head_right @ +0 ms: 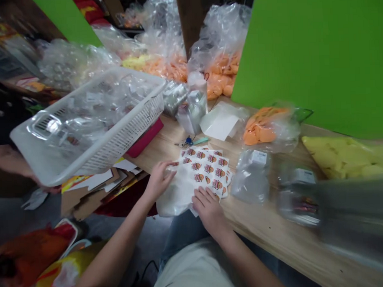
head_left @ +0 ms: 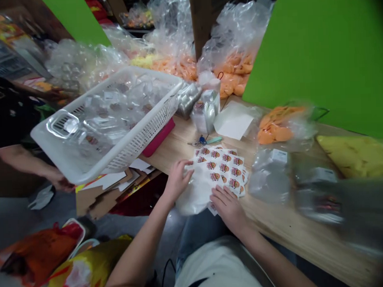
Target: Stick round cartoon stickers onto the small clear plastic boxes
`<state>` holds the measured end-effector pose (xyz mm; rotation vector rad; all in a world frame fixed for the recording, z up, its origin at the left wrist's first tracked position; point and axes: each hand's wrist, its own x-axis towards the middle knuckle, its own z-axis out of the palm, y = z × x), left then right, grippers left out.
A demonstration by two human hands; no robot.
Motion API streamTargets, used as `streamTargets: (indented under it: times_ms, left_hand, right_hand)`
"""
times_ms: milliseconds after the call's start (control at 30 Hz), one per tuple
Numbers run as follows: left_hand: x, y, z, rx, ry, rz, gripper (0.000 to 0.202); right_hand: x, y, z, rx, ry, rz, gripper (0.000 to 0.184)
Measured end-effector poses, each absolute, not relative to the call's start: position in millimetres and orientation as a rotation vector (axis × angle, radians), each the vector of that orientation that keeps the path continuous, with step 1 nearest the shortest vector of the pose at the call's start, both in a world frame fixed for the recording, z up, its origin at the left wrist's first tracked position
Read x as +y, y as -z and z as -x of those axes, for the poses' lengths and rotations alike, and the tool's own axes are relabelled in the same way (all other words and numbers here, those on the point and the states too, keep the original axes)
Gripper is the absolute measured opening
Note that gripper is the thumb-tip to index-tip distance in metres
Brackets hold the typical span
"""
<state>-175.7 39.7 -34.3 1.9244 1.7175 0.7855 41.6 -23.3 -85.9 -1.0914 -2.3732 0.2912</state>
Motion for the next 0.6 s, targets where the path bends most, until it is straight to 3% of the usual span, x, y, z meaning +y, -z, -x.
streamTargets:
  times_ms: [133, 267, 400, 500, 600]
  left_hand:
    - [66, 20, 185, 1.503, -0.435, -1.795, 0.042]
    - [70, 13, 181, 1.111, -0.258, -1.385, 0.034]
    - [56, 6, 168, 0.957, -0.252, -1.104, 0.034]
    - [45, -3, 154, 0.905, -0.259, -1.234, 0.027]
    - [40, -12, 143, 0.895, -0.332, -1.567, 0.018]
  right_hand:
    - [-44, 77, -63, -2.469, -0.198, 0.934, 0.034]
    - [-52, 65, -73, -2.523, -0.216, 0.83, 0.034]
    - [-42, 41, -68, -2.342, -0.379, 0.992, 0.034]
    - [-24, 30, -57, -2.097, -0.404, 1.195, 0.038]
    - [-9, 31, -47, -1.973, -0.49, 1.285, 0.029]
